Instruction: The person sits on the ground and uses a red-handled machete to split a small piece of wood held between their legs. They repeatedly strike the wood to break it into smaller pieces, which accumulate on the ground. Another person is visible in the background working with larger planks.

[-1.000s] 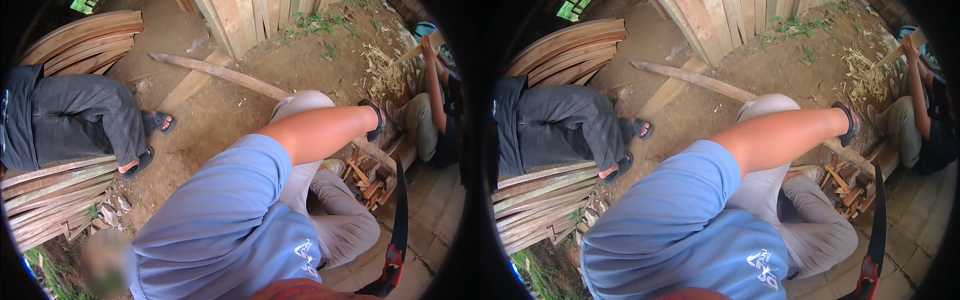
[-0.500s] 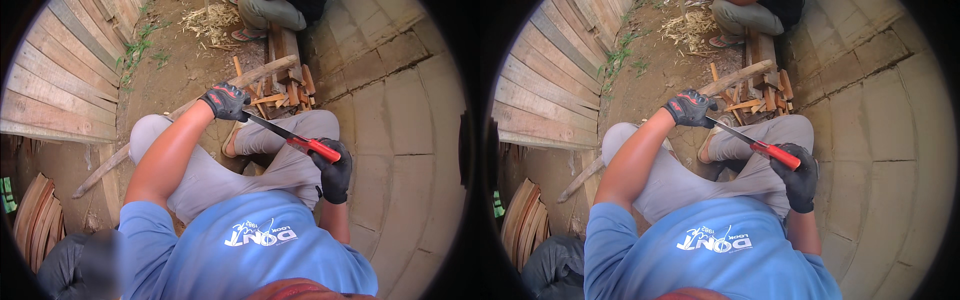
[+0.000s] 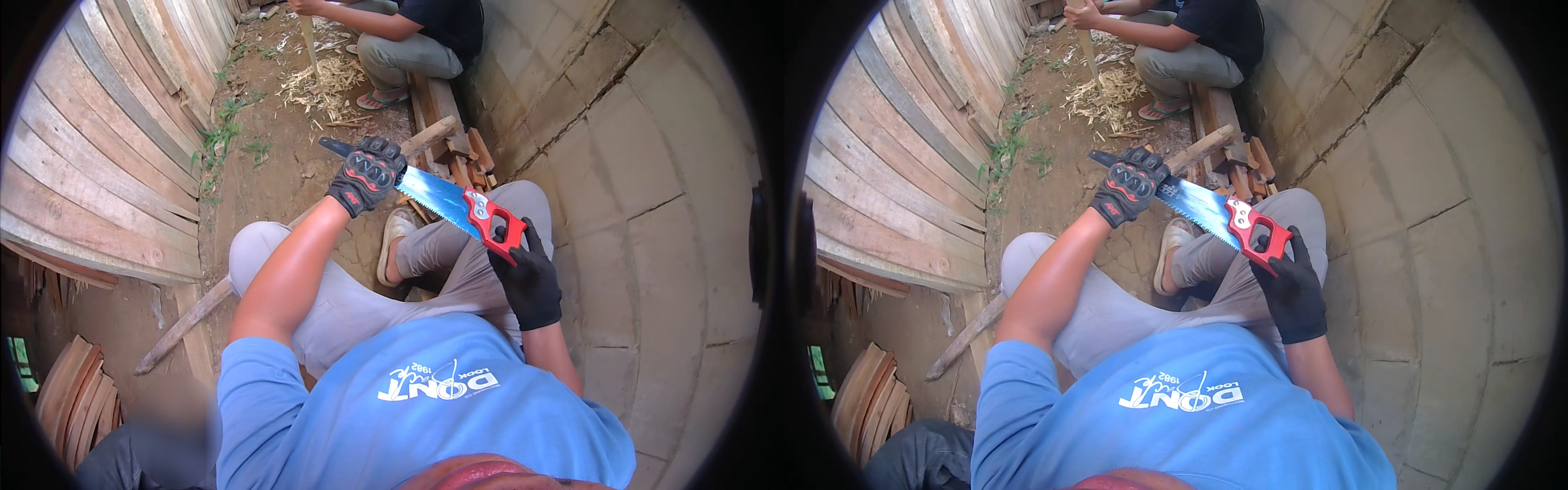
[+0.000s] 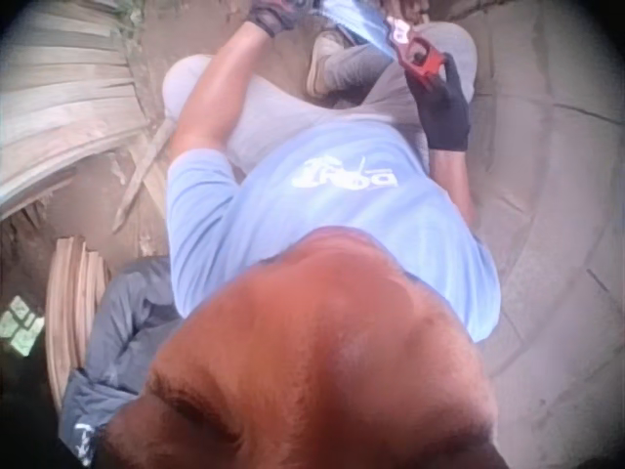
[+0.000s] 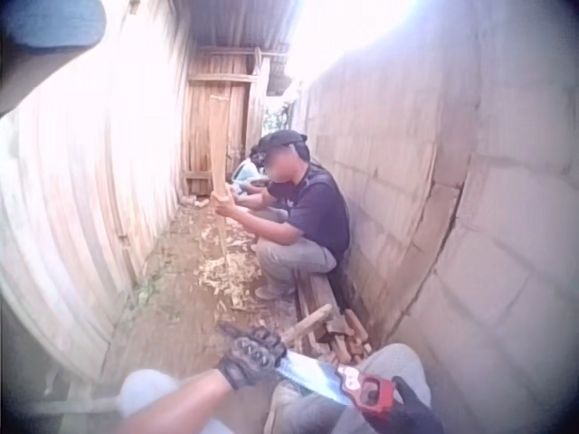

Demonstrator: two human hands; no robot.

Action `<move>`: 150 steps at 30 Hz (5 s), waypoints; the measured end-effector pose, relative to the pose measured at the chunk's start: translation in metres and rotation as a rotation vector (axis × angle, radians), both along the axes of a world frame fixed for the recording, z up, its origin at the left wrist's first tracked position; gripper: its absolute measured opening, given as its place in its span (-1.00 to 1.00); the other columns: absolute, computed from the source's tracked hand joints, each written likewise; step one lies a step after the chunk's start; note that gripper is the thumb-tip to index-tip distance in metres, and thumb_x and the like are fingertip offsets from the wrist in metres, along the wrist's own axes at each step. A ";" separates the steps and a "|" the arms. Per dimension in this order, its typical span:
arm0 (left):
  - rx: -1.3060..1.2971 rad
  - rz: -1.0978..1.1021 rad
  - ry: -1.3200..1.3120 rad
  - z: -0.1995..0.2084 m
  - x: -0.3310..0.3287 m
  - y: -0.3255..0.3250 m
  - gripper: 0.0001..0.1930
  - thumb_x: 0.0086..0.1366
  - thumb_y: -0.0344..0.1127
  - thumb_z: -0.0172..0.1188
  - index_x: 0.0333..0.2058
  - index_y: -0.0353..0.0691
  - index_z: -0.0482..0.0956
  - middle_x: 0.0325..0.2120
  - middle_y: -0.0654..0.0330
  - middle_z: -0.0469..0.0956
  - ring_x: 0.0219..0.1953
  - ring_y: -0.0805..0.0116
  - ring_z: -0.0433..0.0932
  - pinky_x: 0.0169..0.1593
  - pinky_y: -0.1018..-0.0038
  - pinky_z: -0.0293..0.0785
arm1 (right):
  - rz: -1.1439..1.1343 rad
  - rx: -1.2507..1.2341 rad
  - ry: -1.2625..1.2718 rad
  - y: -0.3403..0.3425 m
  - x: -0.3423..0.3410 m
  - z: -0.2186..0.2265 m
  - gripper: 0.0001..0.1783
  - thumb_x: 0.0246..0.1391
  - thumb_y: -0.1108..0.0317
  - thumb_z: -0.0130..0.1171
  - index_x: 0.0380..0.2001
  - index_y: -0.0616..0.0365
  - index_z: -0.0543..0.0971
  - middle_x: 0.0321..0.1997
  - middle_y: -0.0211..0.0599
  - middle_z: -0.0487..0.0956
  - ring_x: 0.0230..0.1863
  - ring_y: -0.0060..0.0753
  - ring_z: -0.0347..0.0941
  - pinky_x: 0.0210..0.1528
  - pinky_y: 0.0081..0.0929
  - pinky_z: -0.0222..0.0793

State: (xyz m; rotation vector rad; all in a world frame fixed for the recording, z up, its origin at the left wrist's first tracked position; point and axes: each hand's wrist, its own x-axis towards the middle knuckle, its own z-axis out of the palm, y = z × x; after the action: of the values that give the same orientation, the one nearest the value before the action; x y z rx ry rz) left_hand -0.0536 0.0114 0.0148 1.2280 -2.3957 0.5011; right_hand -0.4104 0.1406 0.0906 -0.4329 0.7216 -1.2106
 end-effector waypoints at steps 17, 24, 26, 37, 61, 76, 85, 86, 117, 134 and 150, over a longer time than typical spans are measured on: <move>0.078 0.124 0.061 -0.053 -0.001 -0.039 -0.48 0.33 -0.28 0.11 0.25 -0.28 0.51 0.34 -0.09 0.43 0.42 -0.11 0.35 0.56 -0.09 0.10 | 0.374 0.068 -0.154 -0.082 0.031 0.000 -0.40 0.30 0.41 0.22 0.37 0.28 0.40 -0.19 -0.39 0.52 -0.18 -0.47 0.48 -0.04 -0.39 0.48; 0.376 0.622 0.248 -0.071 0.006 -0.056 0.12 0.23 0.14 0.37 0.53 -0.40 0.01 0.50 -0.25 0.15 0.53 -0.24 0.14 0.57 -0.04 0.04 | 0.459 -0.172 0.330 -0.186 0.050 0.010 -0.48 0.40 0.16 0.21 0.30 0.21 0.55 -0.07 -0.31 0.64 -0.13 -0.58 0.53 -0.09 -0.51 0.50; 0.435 0.707 0.239 -0.074 0.022 -0.056 0.13 0.21 0.15 0.37 0.54 -0.40 0.01 0.50 -0.26 0.14 0.54 -0.24 0.14 0.57 -0.03 0.05 | 0.453 -0.239 0.675 -0.209 0.075 0.025 -0.44 0.38 0.12 0.22 0.31 0.21 0.55 0.00 -0.21 0.67 -0.08 -0.48 0.58 -0.01 -0.45 0.53; 1.136 0.801 0.079 -0.110 0.027 -0.098 -0.02 0.08 0.32 0.40 0.27 -0.39 0.51 0.26 -0.27 0.54 0.30 -0.15 0.55 0.33 0.14 0.50 | 0.264 -0.711 1.246 -0.197 0.096 -0.042 -0.44 0.38 0.07 0.18 0.27 0.21 0.58 0.24 0.06 0.63 0.28 0.09 0.56 0.34 -0.17 0.43; 0.990 0.862 0.157 -0.259 -0.019 -0.073 -0.41 0.29 -0.18 0.18 0.29 -0.14 0.41 0.25 -0.09 0.51 0.32 -0.10 0.49 0.38 0.01 0.35 | 0.391 -0.588 1.350 -0.208 0.054 -0.100 -0.44 0.34 0.00 0.12 0.27 0.07 0.59 0.20 0.03 0.66 0.18 0.11 0.61 0.23 -0.09 0.51; 1.062 0.952 0.255 -0.270 -0.002 -0.066 -0.39 0.33 -0.08 0.19 0.33 -0.07 0.37 0.30 -0.02 0.41 0.37 -0.05 0.43 0.40 -0.09 0.29 | 0.350 -0.652 1.478 -0.193 -0.022 -0.100 -0.50 0.42 0.15 0.20 0.33 0.08 0.56 0.27 0.01 0.65 0.28 0.05 0.59 0.32 -0.16 0.45; 1.123 0.973 0.251 -0.262 -0.002 -0.066 -0.34 0.33 -0.09 0.17 0.36 -0.16 0.31 0.31 -0.13 0.38 0.36 -0.14 0.44 0.39 -0.06 0.33 | 0.555 -0.513 1.389 -0.182 -0.007 -0.076 -0.29 0.28 0.19 0.37 0.44 0.08 0.45 0.31 -0.01 0.63 0.27 0.04 0.61 0.25 -0.16 0.50; 1.126 0.966 0.244 -0.258 -0.005 -0.073 -0.33 0.33 -0.08 0.17 0.37 -0.16 0.30 0.32 -0.13 0.38 0.37 -0.14 0.43 0.40 -0.06 0.33 | 0.500 -0.605 1.410 -0.182 -0.012 -0.080 -0.28 0.28 0.18 0.37 0.45 0.05 0.44 0.31 -0.01 0.63 0.27 0.05 0.61 0.24 -0.15 0.51; 1.230 1.046 0.255 -0.269 -0.009 -0.083 -0.23 0.29 0.00 0.31 0.41 -0.08 0.31 0.35 -0.01 0.36 0.42 -0.05 0.39 0.42 -0.11 0.27 | 0.373 -0.637 1.561 -0.175 0.034 -0.076 -0.49 0.36 0.20 0.21 0.33 0.07 0.58 0.19 0.04 0.69 0.21 0.11 0.64 0.23 -0.11 0.52; 1.394 1.010 0.173 -0.267 -0.004 -0.097 0.11 0.10 0.23 0.49 0.53 -0.02 0.15 0.49 0.02 0.22 0.54 0.01 0.25 0.46 -0.10 0.27 | 0.307 -0.682 1.613 -0.176 0.044 -0.077 -0.52 0.35 0.22 0.25 0.28 0.07 0.62 0.20 0.00 0.69 0.21 0.06 0.65 0.24 -0.17 0.53; 1.509 0.666 0.201 -0.217 -0.026 -0.151 -0.04 0.00 0.32 0.49 0.36 0.02 0.49 0.37 0.12 0.48 0.39 0.16 0.48 0.40 0.16 0.43 | 0.310 -0.429 1.527 -0.193 0.056 -0.055 -0.51 0.36 0.14 0.24 0.26 0.11 0.61 0.16 0.01 0.70 0.15 0.04 0.65 0.19 -0.18 0.52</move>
State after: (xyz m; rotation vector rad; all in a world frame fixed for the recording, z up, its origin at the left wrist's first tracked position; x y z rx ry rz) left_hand -0.0796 -0.1392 -0.2023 2.4141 -1.8965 -1.4962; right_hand -0.3541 -0.0523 0.0360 -1.8383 1.5720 -0.5420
